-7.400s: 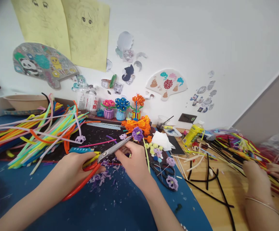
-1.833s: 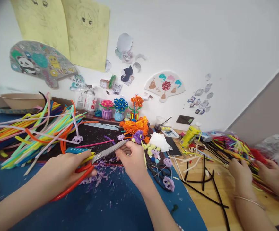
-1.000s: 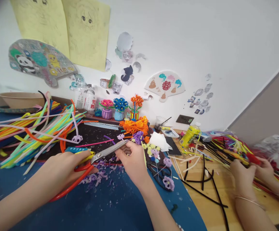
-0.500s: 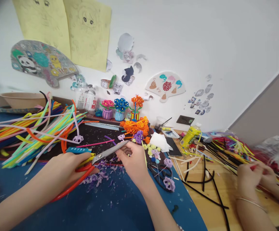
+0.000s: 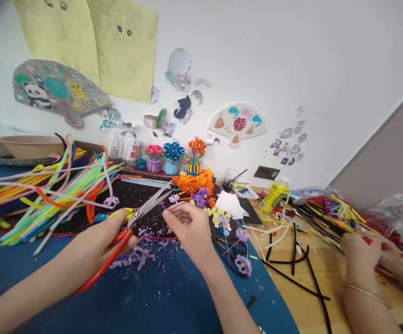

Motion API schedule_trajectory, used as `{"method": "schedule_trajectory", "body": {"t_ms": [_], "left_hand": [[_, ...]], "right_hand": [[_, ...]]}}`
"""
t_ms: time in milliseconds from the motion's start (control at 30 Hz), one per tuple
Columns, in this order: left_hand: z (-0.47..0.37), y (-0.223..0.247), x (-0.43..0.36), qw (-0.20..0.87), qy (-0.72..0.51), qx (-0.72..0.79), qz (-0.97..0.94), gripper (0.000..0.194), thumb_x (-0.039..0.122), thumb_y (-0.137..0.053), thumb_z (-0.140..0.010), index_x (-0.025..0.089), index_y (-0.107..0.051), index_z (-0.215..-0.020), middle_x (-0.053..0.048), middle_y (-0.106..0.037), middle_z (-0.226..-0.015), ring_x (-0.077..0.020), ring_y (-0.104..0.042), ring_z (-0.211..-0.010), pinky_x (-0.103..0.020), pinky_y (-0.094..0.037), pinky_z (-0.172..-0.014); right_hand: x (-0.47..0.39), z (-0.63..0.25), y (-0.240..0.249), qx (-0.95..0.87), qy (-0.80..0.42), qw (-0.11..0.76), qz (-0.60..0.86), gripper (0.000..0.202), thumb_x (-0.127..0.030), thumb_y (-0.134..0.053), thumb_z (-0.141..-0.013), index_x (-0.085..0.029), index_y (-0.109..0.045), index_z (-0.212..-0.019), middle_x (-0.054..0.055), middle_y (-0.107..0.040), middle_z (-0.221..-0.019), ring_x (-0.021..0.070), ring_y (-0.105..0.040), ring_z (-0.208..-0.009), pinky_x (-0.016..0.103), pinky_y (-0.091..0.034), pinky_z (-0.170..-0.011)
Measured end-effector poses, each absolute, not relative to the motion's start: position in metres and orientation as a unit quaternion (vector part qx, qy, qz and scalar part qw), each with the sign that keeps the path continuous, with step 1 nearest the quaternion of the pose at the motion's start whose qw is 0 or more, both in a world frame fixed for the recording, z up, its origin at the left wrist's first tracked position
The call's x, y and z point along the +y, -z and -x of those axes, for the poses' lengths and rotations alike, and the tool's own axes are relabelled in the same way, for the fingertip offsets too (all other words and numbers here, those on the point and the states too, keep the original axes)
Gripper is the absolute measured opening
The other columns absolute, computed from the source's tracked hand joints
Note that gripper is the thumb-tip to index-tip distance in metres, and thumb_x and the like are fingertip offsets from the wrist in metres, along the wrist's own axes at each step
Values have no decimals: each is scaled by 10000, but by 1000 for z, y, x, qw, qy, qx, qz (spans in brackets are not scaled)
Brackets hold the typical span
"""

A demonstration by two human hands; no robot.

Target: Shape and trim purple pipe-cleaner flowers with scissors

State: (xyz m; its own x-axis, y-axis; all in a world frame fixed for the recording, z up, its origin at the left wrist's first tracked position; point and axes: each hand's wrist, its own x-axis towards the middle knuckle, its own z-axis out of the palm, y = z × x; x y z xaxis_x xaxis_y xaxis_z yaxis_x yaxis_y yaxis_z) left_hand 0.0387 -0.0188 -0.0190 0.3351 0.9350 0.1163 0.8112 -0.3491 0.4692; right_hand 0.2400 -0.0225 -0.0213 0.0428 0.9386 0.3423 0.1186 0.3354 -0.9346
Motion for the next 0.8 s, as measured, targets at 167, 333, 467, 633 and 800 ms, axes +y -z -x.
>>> {"method": "schedule_trajectory", "body": {"t_ms": [167, 333, 467, 633, 800], "left_hand": [[-48, 17, -22, 294, -288, 506, -758, 311, 530, -455, -801, 223, -442, -749, 38, -540, -631, -130, -495, -560, -238, -359, -526], [-56, 19, -27, 406, -329, 449, -724, 377, 549, -343, -863, 213, -456, -736, 58, -455, -577, -93, -400, -485, -231, -350, -500], [-54, 20, -26, 266, -339, 497, -753, 274, 497, -438, -808, 225, -426, -832, 44, -498, -677, -113, -437, -541, -238, -347, -517], [-47, 11, -26, 120, -264, 574, -765, 260, 486, -467, -785, 234, -401, -778, 31, -541, -697, -143, -504, -578, -240, -316, -529], [-39, 9, -21, 29, -168, 571, -803, 277, 508, -459, -801, 237, -449, -748, 19, -583, -661, -176, -553, -587, -242, -252, -516]], "right_hand": [[-27, -235, 20, -574, -409, 565, 429, 187, -344, -725, -713, -176, -643, -698, -25, -598, -600, 107, -570, -484, 235, -493, -483], [-32, -230, 20, -565, -457, 560, 398, 156, -290, -737, -702, -187, -621, -687, -50, -576, -560, 98, -566, -473, 230, -489, -491], [-30, -230, 22, -577, -443, 554, 406, 137, -275, -725, -712, -183, -628, -681, -43, -579, -557, 101, -570, -474, 228, -493, -482], [-29, -233, 21, -584, -415, 564, 411, 137, -269, -715, -716, -184, -612, -684, -37, -592, -575, 92, -562, -475, 216, -483, -483], [-27, -236, 21, -576, -402, 563, 435, 148, -287, -691, -725, -179, -603, -675, -42, -563, -518, 102, -551, -449, 221, -470, -457]]}}
